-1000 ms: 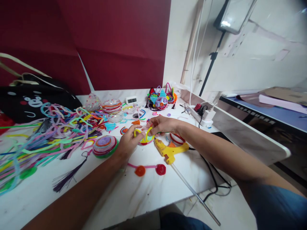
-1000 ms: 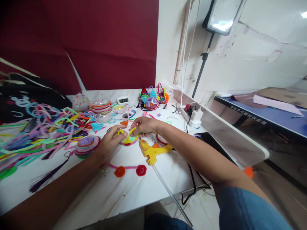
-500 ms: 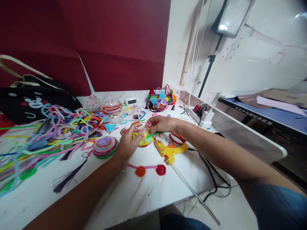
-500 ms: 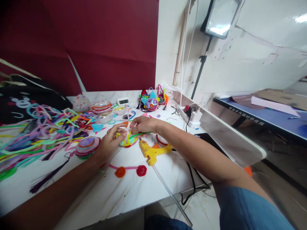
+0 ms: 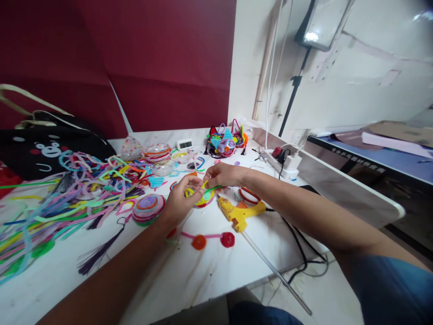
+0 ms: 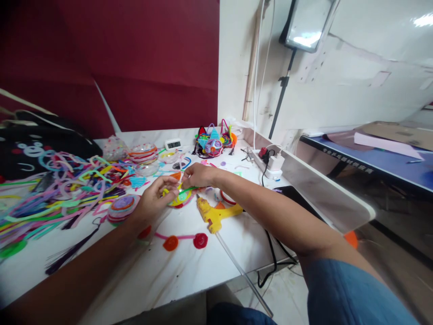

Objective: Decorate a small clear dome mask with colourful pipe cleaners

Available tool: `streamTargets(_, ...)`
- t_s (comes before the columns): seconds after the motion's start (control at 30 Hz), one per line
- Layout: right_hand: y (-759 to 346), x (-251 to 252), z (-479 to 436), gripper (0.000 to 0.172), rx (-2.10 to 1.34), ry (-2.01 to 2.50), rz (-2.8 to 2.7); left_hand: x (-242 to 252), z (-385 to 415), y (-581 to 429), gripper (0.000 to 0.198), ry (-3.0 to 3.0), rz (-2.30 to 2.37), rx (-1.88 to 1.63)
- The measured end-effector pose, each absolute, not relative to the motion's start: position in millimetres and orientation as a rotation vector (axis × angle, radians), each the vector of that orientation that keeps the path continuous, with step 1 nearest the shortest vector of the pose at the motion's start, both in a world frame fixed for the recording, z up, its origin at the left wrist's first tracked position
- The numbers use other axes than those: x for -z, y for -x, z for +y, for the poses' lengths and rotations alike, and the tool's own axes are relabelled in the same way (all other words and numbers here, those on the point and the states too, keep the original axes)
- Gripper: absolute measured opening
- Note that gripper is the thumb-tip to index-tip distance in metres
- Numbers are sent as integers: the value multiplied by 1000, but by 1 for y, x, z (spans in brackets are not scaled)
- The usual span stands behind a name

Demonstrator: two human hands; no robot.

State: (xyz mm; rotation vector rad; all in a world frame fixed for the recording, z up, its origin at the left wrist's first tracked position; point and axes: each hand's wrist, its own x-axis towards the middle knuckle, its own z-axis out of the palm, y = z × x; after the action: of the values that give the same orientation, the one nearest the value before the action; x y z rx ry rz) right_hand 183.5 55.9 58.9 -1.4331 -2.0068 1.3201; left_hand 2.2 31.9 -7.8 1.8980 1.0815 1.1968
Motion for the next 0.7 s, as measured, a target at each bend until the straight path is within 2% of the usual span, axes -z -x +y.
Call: streamTargets(0.7, -178, -60, 54, 13, -1210, 1440, -2098, -1, 29, -7, 40, -1749, 1159, -1198)
